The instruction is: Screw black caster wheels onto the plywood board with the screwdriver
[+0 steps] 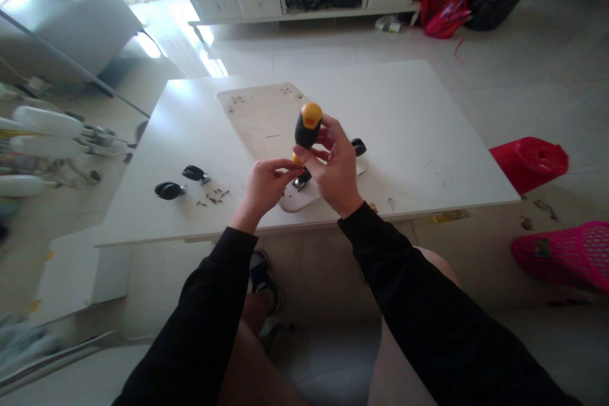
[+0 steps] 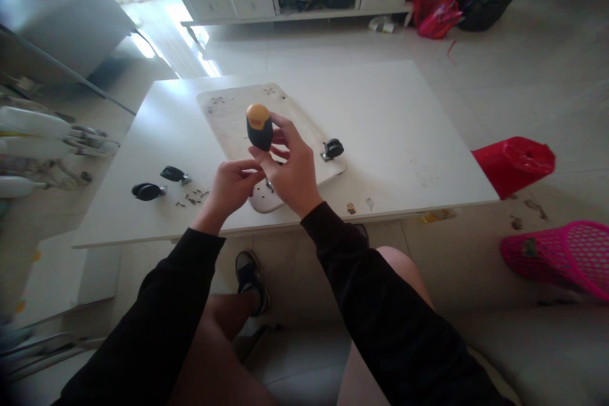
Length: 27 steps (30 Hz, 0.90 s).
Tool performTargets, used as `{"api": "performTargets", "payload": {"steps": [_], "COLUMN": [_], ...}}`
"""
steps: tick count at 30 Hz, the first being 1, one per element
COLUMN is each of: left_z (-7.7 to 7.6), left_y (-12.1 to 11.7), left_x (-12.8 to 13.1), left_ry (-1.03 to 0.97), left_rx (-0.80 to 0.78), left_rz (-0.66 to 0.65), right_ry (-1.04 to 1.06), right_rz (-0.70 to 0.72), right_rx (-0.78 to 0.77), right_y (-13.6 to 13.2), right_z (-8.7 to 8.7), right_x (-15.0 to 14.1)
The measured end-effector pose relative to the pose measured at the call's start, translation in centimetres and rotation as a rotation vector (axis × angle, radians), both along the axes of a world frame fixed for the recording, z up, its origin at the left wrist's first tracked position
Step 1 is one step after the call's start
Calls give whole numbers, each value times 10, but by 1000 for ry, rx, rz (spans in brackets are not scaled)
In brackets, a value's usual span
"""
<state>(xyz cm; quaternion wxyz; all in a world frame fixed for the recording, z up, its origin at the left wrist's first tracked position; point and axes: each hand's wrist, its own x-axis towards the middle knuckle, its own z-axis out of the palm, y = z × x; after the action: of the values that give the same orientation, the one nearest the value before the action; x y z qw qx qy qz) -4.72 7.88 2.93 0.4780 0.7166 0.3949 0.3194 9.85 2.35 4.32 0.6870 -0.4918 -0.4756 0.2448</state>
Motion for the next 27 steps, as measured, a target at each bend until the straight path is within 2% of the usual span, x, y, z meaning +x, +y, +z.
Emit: {"api": "performTargets", "payload": {"steps": [5, 8, 11, 18, 23, 27], "left_z": [-2, -4, -3, -4, -5, -1], "left_y": [-3, -3, -2, -4, -2, -2], "left_x": [5, 4, 2, 9, 4, 2], "left_ry": [2, -4, -14, -42, -73, -22], "left_rx": [55, 1, -19, 64, -34, 13], "left_rz": [87, 34, -4, 134, 1, 102], "right_ry": [-37, -9, 27, 12, 56, 25], "right_rz": [-40, -68, -31, -21, -20, 11], "right_rx": [-53, -66, -42, -40, -35, -41], "right_y": [-2, -2, -1, -2, -1, -2], "right_z": [3, 3, 3, 4, 3, 3], "right_x": [-1, 0, 0, -2, -1, -1]}}
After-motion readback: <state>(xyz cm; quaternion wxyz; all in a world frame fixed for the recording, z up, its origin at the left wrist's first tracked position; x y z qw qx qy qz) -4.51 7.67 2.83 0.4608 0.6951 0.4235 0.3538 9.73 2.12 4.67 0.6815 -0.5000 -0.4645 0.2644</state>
